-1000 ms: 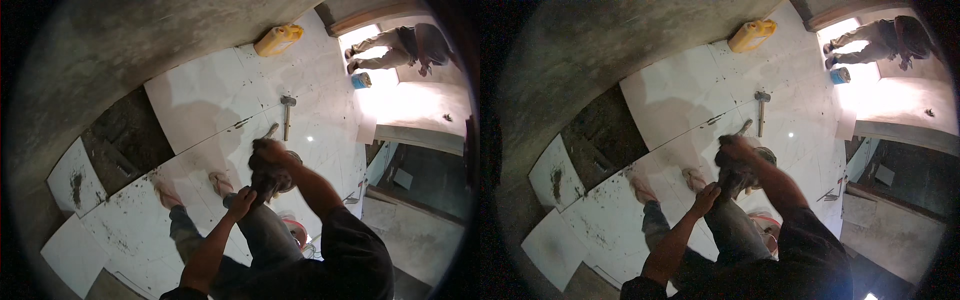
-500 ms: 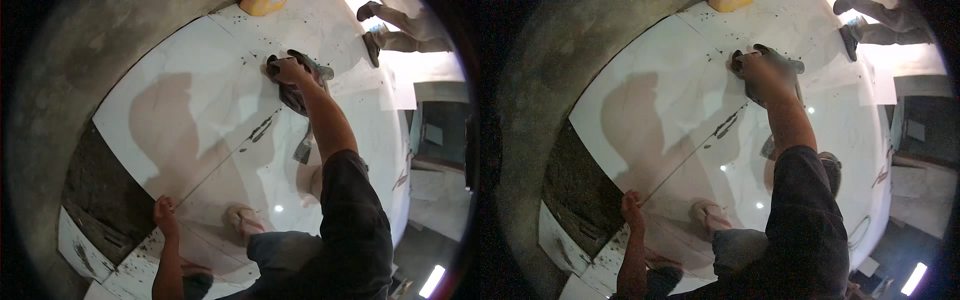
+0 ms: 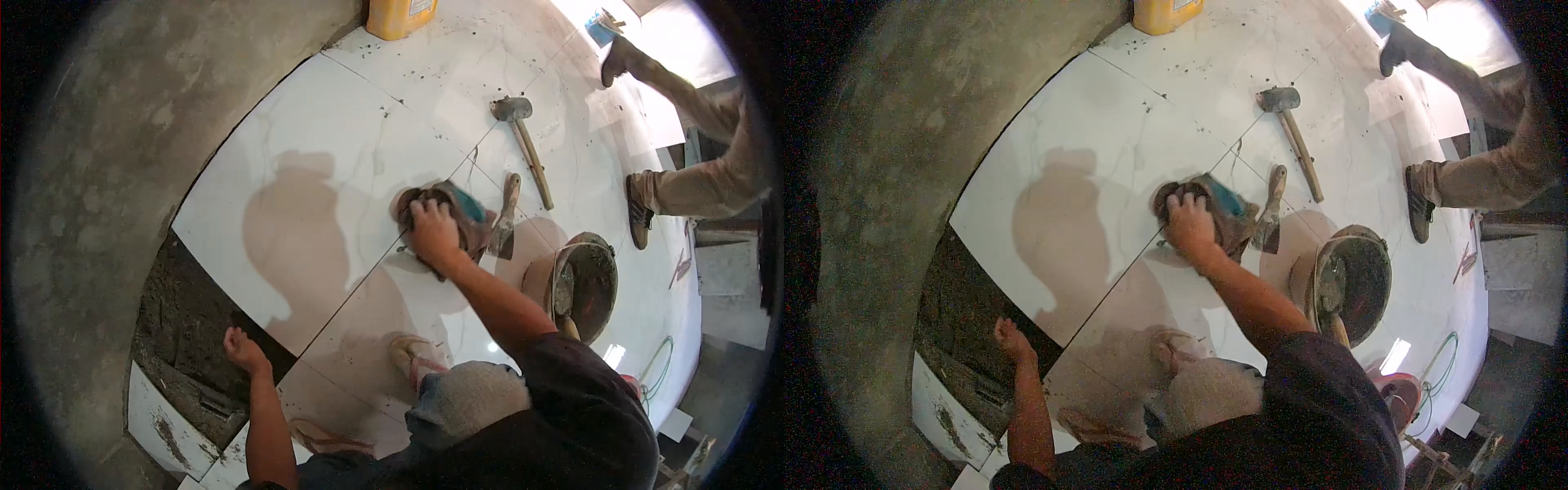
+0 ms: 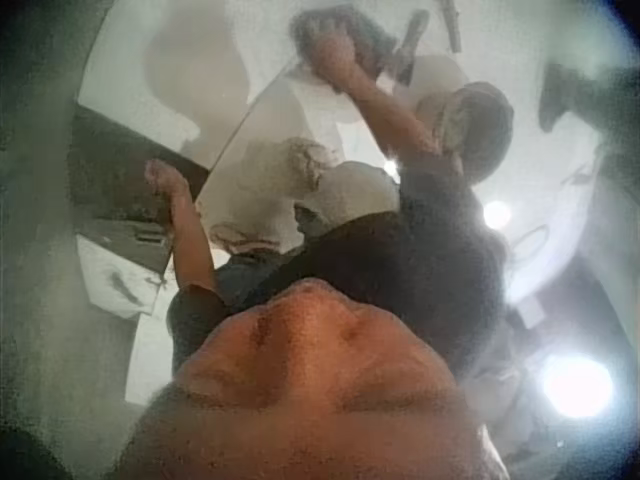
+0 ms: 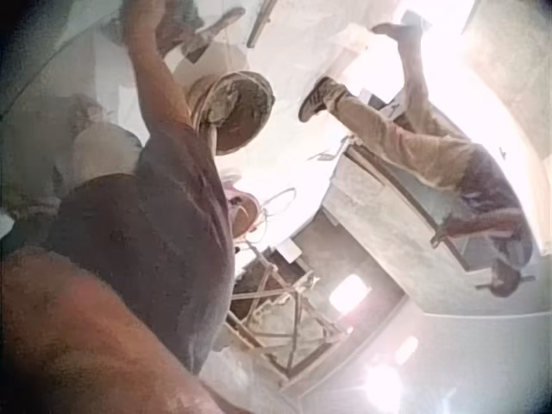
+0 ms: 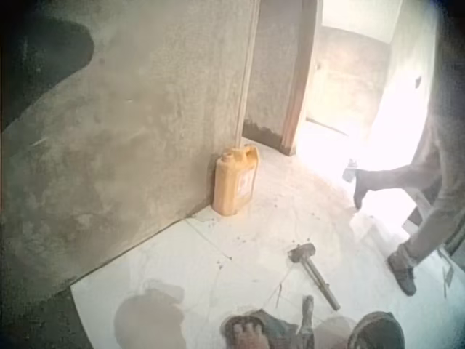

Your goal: The person applies mortar to a floor section using a trowel, takes additional mortar from a bucket, places a large floor tile onto the mortar, and uses a rubber mallet to level the tile while wiping the surface with a cloth.

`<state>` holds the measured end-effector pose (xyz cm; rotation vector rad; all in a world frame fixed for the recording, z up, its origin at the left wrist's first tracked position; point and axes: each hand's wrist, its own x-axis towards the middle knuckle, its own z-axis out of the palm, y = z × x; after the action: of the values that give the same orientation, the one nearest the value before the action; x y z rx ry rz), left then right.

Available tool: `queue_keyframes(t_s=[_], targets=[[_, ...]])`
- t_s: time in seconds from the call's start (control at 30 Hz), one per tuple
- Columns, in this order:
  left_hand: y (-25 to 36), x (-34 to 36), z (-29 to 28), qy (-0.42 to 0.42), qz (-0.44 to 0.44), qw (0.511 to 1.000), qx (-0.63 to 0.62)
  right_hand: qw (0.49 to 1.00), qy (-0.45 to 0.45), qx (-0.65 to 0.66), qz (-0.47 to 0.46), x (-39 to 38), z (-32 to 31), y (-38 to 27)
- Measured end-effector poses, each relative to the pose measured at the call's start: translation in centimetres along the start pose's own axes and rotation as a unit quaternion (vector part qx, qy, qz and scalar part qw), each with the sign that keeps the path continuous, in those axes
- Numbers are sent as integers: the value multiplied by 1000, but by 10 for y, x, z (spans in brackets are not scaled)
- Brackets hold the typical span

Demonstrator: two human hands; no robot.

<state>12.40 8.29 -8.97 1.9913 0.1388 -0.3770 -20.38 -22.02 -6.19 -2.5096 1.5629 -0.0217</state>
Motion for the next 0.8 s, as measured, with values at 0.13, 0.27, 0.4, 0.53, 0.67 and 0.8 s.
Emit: queue_keyframes(t_s=[0.13, 0.27, 0.4, 0.53, 0.67, 0.8], targets=[[15, -13, 12, -47, 19, 998, -25, 983, -171, 36, -47, -52, -18, -65], [34, -29, 19, -94, 73, 993, 21, 940, -283, 131, -136, -78, -35, -95], [32, -38, 17, -139, 51, 989, 18, 851, -359, 352, -152, -30, -63, -5], [12, -42, 14, -162, 131, 977, 55, 976, -174, 130, 31, 57, -85, 87], [-6, -32, 8, -82, 142, 976, 147, 990, 8, 48, 133, 61, -32, 63], [-16, -20, 3, -39, 76, 994, 74, 997, -59, -3, 50, 8, 18, 5]])
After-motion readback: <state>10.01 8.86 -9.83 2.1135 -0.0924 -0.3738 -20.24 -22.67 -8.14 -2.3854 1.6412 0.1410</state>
